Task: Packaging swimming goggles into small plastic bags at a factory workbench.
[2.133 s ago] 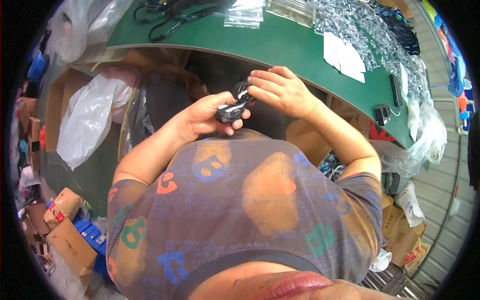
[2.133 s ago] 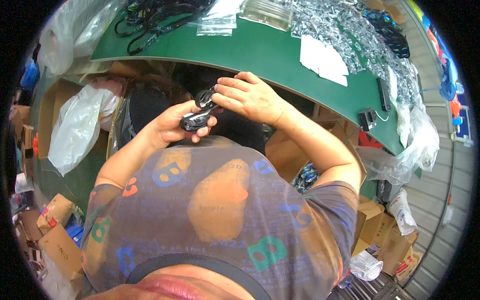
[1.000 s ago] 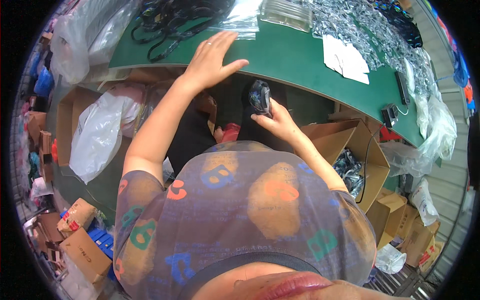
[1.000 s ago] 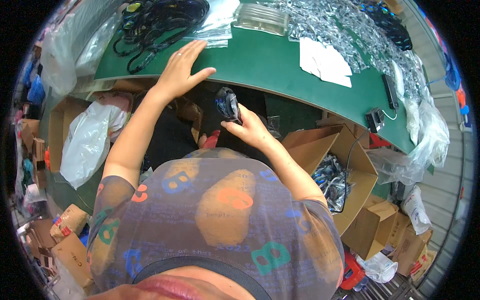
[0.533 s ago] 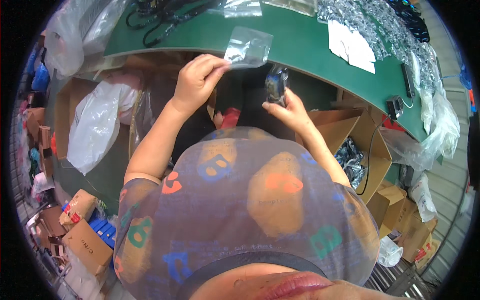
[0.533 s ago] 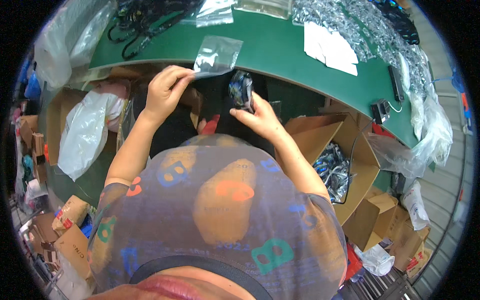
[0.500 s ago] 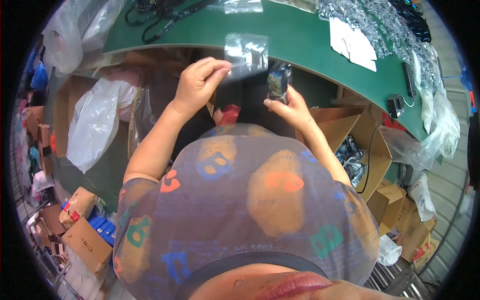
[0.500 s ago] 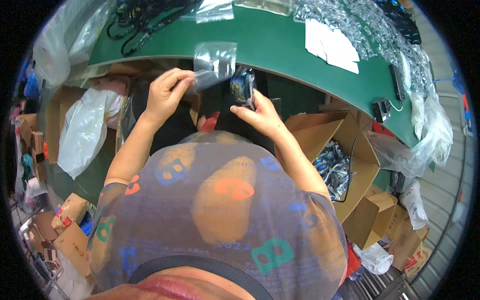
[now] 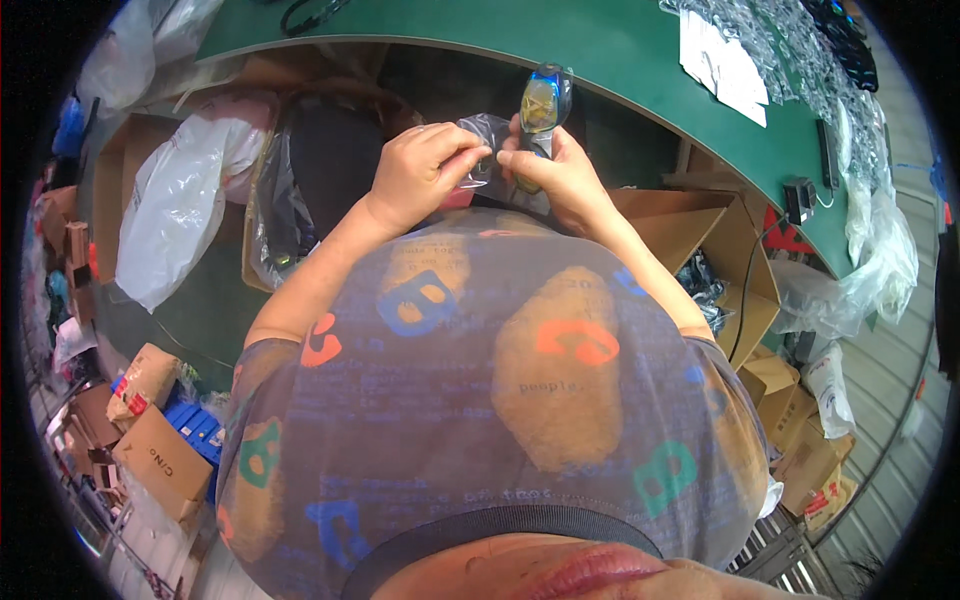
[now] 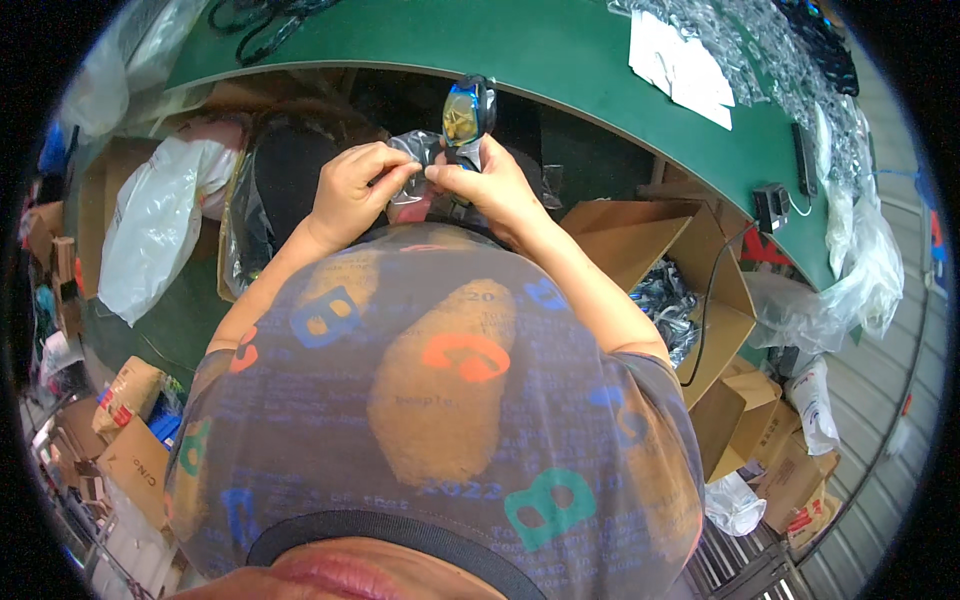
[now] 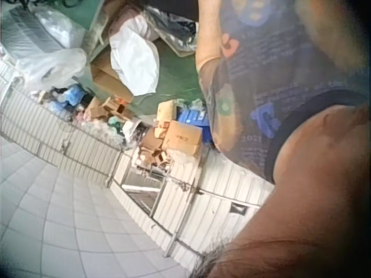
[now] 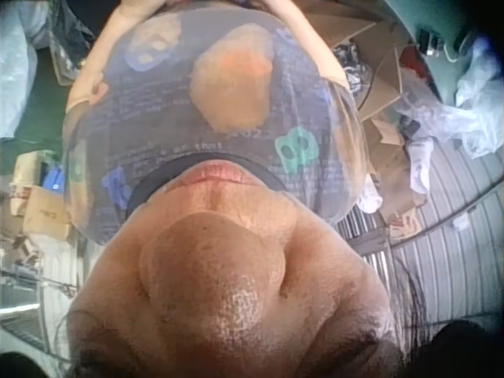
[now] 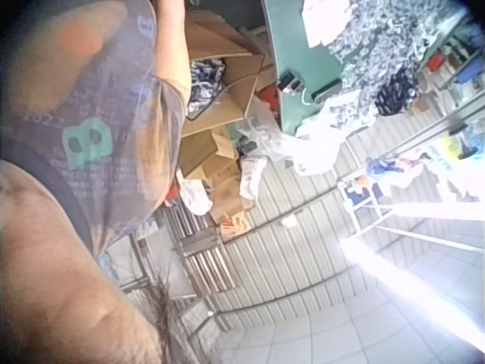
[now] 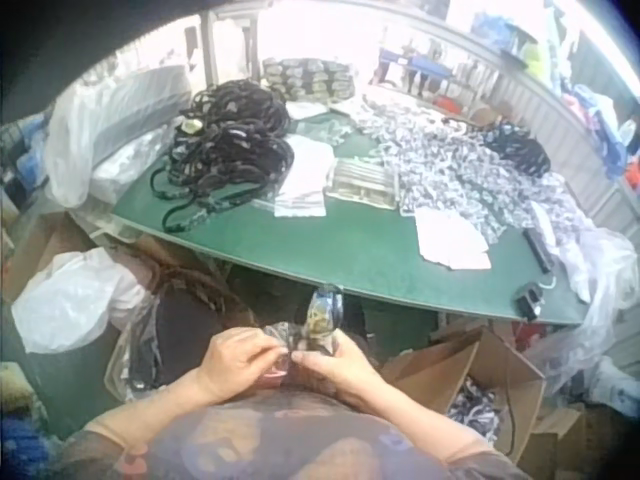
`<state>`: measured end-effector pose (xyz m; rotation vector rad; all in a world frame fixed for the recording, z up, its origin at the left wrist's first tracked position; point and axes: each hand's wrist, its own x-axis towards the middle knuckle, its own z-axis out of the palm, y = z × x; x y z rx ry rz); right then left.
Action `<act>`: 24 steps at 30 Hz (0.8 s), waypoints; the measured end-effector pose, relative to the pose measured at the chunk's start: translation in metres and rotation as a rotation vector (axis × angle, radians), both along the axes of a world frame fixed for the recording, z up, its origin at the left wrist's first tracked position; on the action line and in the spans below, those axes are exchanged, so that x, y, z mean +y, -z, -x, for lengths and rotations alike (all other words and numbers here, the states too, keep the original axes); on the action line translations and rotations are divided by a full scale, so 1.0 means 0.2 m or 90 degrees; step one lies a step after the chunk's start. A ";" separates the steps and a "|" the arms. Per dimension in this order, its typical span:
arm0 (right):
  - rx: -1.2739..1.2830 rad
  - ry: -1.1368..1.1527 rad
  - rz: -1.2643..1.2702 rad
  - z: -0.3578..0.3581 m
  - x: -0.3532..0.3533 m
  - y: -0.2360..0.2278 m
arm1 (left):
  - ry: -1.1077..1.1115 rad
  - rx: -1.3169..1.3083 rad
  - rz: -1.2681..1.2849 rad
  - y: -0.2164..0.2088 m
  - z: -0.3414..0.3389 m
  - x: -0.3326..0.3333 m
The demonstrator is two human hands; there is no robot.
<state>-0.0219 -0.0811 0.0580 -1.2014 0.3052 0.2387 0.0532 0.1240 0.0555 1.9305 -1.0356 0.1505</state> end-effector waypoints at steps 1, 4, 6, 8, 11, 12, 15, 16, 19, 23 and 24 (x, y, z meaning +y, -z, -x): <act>-0.024 -0.009 -0.017 -0.01 0.01 -0.02 | -0.002 0.000 0.000 0.00 0.00 0.00; -0.044 0.007 0.036 -0.02 0.04 -0.02 | 0.017 -0.068 -0.012 0.01 0.00 -0.01; -0.073 0.027 0.081 -0.04 0.06 0.03 | 0.029 -0.093 -0.002 0.00 0.00 -0.02; -0.102 0.048 0.127 -0.04 0.05 0.05 | 0.043 -0.017 -0.007 0.02 0.00 -0.02; -0.178 0.058 0.345 -0.04 0.06 0.04 | 0.049 0.210 0.048 0.05 0.03 -0.02; -0.178 0.058 0.345 -0.04 0.06 0.04 | 0.046 0.360 0.111 0.07 0.04 -0.02; -0.210 0.110 0.430 -0.03 0.04 0.07 | -0.043 0.635 0.294 0.08 -0.01 0.02; -0.209 0.150 0.415 -0.03 0.04 0.09 | -0.038 0.621 0.362 0.16 -0.08 0.04; -0.216 0.163 0.339 -0.03 0.06 0.12 | -0.115 0.486 0.239 0.24 -0.10 0.03; -0.240 0.180 0.371 -0.04 0.08 0.21 | -0.090 0.832 0.139 0.24 0.01 0.02; -0.226 0.163 0.391 -0.05 0.09 0.19 | -0.055 0.912 0.143 0.26 0.02 0.03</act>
